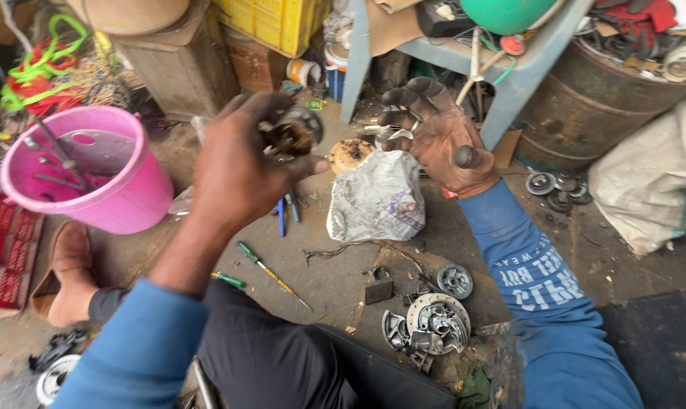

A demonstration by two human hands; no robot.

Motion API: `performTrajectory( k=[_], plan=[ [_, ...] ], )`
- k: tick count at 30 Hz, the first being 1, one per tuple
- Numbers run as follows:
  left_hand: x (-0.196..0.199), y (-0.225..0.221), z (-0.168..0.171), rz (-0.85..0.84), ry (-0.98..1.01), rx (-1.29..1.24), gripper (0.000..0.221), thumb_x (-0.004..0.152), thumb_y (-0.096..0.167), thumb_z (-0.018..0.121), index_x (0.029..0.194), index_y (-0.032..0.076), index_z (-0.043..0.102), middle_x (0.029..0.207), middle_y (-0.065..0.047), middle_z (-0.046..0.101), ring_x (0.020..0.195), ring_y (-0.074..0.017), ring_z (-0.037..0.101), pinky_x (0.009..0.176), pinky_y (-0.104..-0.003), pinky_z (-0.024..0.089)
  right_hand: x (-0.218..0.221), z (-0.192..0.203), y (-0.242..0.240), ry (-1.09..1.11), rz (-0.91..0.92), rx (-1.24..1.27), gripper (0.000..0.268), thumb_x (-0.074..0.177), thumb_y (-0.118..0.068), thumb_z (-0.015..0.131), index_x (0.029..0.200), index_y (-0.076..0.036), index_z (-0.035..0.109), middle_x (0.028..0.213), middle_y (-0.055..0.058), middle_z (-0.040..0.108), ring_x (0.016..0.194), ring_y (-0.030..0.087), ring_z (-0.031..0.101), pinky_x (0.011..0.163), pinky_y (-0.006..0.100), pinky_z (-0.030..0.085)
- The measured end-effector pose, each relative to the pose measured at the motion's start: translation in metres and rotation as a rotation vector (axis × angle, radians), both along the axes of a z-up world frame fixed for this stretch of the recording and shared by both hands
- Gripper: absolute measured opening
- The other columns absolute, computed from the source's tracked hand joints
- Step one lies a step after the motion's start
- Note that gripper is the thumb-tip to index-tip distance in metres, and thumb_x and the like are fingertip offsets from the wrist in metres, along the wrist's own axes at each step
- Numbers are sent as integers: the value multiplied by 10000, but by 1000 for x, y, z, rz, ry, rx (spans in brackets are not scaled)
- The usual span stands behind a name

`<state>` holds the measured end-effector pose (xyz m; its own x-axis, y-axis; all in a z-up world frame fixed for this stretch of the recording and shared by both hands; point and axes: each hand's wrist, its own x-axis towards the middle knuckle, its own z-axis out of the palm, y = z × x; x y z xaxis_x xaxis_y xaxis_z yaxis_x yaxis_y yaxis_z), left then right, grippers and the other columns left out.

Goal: The person disassembles and cleans various metal mechanical components, including a piston and gears, using pliers and their hands while seated on the floor.

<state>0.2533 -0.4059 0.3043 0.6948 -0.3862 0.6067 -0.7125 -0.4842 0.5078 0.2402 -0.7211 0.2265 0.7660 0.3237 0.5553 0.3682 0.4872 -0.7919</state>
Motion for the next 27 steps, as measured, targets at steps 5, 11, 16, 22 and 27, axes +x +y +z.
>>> performTrajectory(
  k=[5, 11, 16, 22, 27],
  plan=[
    [13, -22, -10, 32, 57, -34, 709, 596, 260, 1001, 1187, 42, 677, 1136, -149, 715, 1031, -308, 707, 896, -411, 554, 10, 3, 13, 76, 61, -110, 1051, 734, -473, 927, 1538, -20, 424, 978, 184, 653, 799, 239, 646, 753, 339, 546],
    [23, -34, -19, 48, 34, -54, 711, 577, 209, 998, 1177, 26, 662, 1159, -156, 707, 1084, -340, 685, 910, -428, 536, 10, 7, 22, 76, 149, -386, 1173, 746, -617, 877, 1594, -34, 313, 750, 53, 606, 644, 88, 553, 546, 190, 386],
    [31, -41, -28, -17, 57, -55, 718, 584, 172, 988, 1206, 34, 657, 1187, -146, 709, 1113, -330, 682, 930, -421, 532, 13, 9, 28, 139, 86, -350, 1203, 741, -622, 868, 1611, -8, 308, 716, 20, 563, 571, 43, 494, 484, 177, 336],
    [36, -48, -36, -95, 41, -120, 764, 604, 141, 960, 1277, 23, 616, 1238, -148, 693, 1168, -308, 688, 985, -392, 545, 4, 13, 29, 33, 7, -466, 1145, 776, -546, 873, 1611, -34, 281, 711, -18, 525, 619, 56, 509, 558, 201, 385],
    [35, -52, -37, -6, 56, -17, 733, 607, 148, 967, 1247, 18, 634, 1239, -170, 680, 1129, -356, 666, 938, -437, 528, 1, 10, 35, -107, -130, -745, 1046, 805, -496, 827, 1633, -68, 352, 708, -33, 494, 658, 61, 498, 632, 225, 380]
  ],
)
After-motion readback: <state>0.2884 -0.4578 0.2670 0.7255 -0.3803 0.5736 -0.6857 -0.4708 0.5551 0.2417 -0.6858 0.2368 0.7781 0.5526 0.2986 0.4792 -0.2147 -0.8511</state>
